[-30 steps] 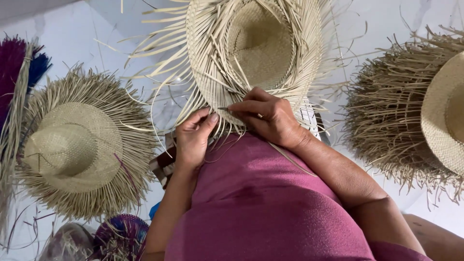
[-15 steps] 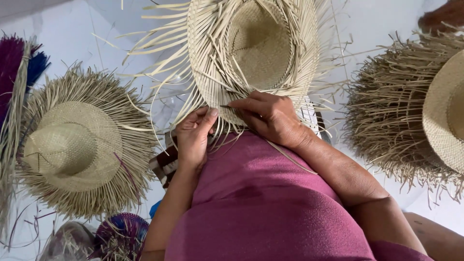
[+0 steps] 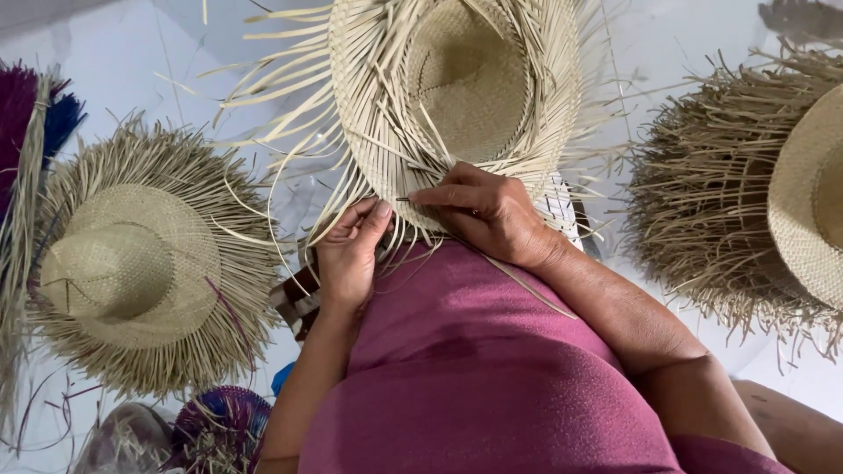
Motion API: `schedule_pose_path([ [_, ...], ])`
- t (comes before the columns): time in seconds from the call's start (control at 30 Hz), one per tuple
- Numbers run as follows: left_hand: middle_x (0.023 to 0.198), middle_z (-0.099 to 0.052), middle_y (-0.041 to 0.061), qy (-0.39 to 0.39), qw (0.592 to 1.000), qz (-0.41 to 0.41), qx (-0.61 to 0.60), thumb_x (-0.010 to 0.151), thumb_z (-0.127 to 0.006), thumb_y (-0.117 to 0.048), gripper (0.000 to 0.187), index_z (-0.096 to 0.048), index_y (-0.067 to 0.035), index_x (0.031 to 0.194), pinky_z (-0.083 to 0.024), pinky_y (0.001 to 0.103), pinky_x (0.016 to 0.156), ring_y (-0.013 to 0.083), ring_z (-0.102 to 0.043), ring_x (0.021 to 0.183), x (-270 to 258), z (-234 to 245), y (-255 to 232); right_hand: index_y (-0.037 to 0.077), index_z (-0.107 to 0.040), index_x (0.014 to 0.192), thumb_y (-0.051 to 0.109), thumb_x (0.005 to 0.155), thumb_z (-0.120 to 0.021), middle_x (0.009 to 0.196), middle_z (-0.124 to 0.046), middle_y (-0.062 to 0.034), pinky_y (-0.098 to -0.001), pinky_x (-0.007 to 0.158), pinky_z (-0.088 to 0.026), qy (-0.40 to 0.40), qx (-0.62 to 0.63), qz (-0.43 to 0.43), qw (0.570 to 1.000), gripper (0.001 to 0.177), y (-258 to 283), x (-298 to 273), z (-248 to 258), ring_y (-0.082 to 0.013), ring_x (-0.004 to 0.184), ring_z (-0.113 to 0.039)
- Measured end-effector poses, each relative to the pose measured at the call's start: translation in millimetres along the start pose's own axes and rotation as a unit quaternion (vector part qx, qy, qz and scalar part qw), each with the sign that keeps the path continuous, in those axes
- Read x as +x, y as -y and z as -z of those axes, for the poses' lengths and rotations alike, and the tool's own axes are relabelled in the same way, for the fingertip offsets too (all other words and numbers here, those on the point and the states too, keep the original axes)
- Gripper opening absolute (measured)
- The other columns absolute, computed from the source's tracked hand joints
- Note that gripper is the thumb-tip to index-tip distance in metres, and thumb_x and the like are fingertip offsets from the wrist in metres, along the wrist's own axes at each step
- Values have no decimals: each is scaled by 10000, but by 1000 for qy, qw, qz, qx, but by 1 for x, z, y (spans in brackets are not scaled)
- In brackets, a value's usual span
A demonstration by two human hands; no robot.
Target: A person is weaving a straw hat by hand, interlacing dried strands to form the brim.
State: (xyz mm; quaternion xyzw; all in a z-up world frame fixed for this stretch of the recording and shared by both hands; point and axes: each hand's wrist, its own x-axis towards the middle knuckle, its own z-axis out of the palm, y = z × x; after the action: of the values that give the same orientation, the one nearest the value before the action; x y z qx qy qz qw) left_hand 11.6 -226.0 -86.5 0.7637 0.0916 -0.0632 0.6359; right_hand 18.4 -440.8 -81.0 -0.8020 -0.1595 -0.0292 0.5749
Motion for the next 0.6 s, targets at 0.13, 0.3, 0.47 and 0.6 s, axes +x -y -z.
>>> schedule_pose_path([
  [0.13,810,-728,112,-9,1000,11,-16,934,-795,-218,265,-774,-3,1088,-590,261,779,120,-672,842,-1,-1,1,222,-798,1127,108,955,-693,937,-723,-76,-373,684,-579,-2,8,-2,1000,231,0,0,-2,-285,775,-729],
  [0.3,881,-744,134,-38,999,-2,3,912,-832,-225,329,-765,27,1112,-591,320,830,140,-659,883,-4,-5,3,183,-795,1125,56,945,-675,937,-708,-86,-380,693,-574,-3,15,11,1000,251,0,0,-1,-286,779,-726],
  [0.47,868,-732,132,-23,1000,4,-14,930,-808,-213,299,-763,21,1111,-591,307,840,134,-652,905,-1,-1,4,166,-796,1117,25,929,-673,938,-703,-93,-376,704,-571,-4,32,19,999,265,-4,1,-2,-285,792,-726],
  [0.6,797,-724,122,16,998,22,-51,885,-843,-183,225,-789,-28,1039,-611,339,779,172,-691,801,-5,-6,-7,112,-787,1124,3,940,-666,939,-677,-99,-359,738,-568,9,115,52,992,246,-11,4,-8,-237,830,-707],
])
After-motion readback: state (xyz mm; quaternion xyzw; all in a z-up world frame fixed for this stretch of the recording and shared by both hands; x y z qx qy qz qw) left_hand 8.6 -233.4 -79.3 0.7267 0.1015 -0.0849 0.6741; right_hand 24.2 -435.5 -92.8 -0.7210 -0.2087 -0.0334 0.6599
